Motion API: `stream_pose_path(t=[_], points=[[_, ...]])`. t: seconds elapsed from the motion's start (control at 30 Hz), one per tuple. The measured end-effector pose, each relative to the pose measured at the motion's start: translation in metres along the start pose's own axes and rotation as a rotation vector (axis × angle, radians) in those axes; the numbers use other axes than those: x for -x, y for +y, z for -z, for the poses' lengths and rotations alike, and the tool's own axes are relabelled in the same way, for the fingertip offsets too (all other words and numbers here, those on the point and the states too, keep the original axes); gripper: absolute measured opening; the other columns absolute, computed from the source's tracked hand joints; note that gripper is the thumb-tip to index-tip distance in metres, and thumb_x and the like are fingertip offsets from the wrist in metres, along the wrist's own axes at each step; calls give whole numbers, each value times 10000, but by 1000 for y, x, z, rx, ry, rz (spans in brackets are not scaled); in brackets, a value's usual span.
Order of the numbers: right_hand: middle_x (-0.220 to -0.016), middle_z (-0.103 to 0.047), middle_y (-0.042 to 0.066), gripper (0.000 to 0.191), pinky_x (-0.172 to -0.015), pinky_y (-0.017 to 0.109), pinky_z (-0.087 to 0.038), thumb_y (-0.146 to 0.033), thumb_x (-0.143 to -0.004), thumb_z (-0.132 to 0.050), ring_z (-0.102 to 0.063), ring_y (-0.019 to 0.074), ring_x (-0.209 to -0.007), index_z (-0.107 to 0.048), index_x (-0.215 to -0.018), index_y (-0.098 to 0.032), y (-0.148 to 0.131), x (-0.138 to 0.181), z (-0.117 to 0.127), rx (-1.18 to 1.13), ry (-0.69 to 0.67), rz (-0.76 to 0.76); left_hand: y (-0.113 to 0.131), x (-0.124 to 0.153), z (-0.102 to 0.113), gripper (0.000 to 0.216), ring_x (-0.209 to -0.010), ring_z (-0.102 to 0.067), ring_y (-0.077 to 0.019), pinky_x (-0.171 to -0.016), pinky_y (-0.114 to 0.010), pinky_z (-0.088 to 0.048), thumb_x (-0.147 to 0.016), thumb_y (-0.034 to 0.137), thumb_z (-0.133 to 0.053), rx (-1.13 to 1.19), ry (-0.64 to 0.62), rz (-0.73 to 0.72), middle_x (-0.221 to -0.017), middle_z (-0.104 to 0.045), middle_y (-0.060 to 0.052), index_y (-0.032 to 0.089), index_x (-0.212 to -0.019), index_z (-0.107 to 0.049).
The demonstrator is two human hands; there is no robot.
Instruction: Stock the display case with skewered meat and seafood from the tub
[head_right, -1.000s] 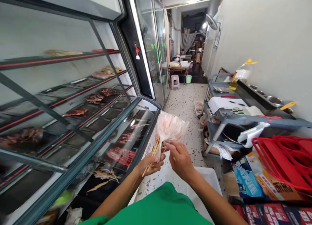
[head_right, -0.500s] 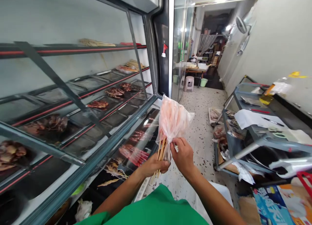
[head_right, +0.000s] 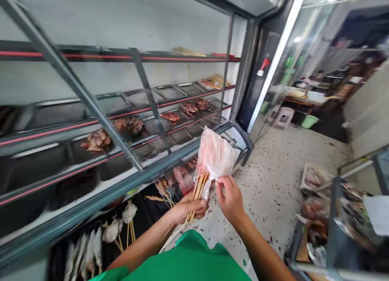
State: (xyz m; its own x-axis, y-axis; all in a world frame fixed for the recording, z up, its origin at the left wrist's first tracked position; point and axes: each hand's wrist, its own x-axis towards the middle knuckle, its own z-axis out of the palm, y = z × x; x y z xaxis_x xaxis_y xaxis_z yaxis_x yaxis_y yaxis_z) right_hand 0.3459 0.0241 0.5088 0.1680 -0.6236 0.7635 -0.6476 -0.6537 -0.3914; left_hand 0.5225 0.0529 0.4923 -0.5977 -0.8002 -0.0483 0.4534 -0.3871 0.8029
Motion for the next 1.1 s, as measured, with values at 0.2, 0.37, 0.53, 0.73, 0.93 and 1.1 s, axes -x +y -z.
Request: stream_pose_path(t=[0.2, 0.37, 0.53, 0.73, 0.93, 1.1], points=[[-926, -631, 106, 201, -756, 333, -500, -257, -908, -631, -591, 222, -835, -616, -1073, -142, 18, -26, -7, 72, 21, 383, -4, 8, -28, 500, -454, -282, -39, -459, -236, -156, -659, 471, -846, -8, 201, -94, -518, -354, 93, 184, -734, -444], [-858, -637, 84, 99, -753, 305, -471, -143, -899, -608, -574, 200, -787, -630, -995, -131, 14, -43, -25, -28, 30, 586, -15, 17, -46, 512, -441, -264, -34, -456, -249, -155, -643, 440, -868, 82, 235, -160, -508, -313, 104, 185, -679, -426], [-756, -600, 57, 146, -703, 315, -417, -154, -926, -520, -526, 193, -724, -623, -826, -180, -7, -40, -39, -37, -106, 703, -25, 39, -47, 495, -430, -261, -44, -457, -247, -140, -620, 386, -893, 196, 305, -211, -517, -324, 113, 191, -819, -484], [-618, -500, 16, 294, -627, 318, -363, -155, -890, -535, -476, 174, -636, -506, -604, -220, -16, -45, -56, 75, -137, 750, -31, 66, -31, 561, -429, -308, -49, -460, -230, -103, -577, 302, -913, 346, 437, -224, -536, -402, 95, 184, -968, -529], [-644, -554, 15, 185, -618, 279, -420, -112, -818, -537, -541, 157, -645, -577, -659, -197, -16, -70, -56, -71, -45, 534, -34, 92, -13, 642, -433, -317, -38, -451, -215, -97, -539, 247, -914, 381, 578, -256, -554, -414, 97, 150, -1036, -519], [-741, -640, 29, 212, -532, 266, -450, -293, -922, -504, -563, 134, -581, -681, -918, -177, -21, -66, -54, -642, -395, 77, -29, 99, -11, 655, -424, -324, -30, -432, -210, -116, -528, 255, -914, 341, 560, -257, -598, -445, 88, 155, -1030, -506]])
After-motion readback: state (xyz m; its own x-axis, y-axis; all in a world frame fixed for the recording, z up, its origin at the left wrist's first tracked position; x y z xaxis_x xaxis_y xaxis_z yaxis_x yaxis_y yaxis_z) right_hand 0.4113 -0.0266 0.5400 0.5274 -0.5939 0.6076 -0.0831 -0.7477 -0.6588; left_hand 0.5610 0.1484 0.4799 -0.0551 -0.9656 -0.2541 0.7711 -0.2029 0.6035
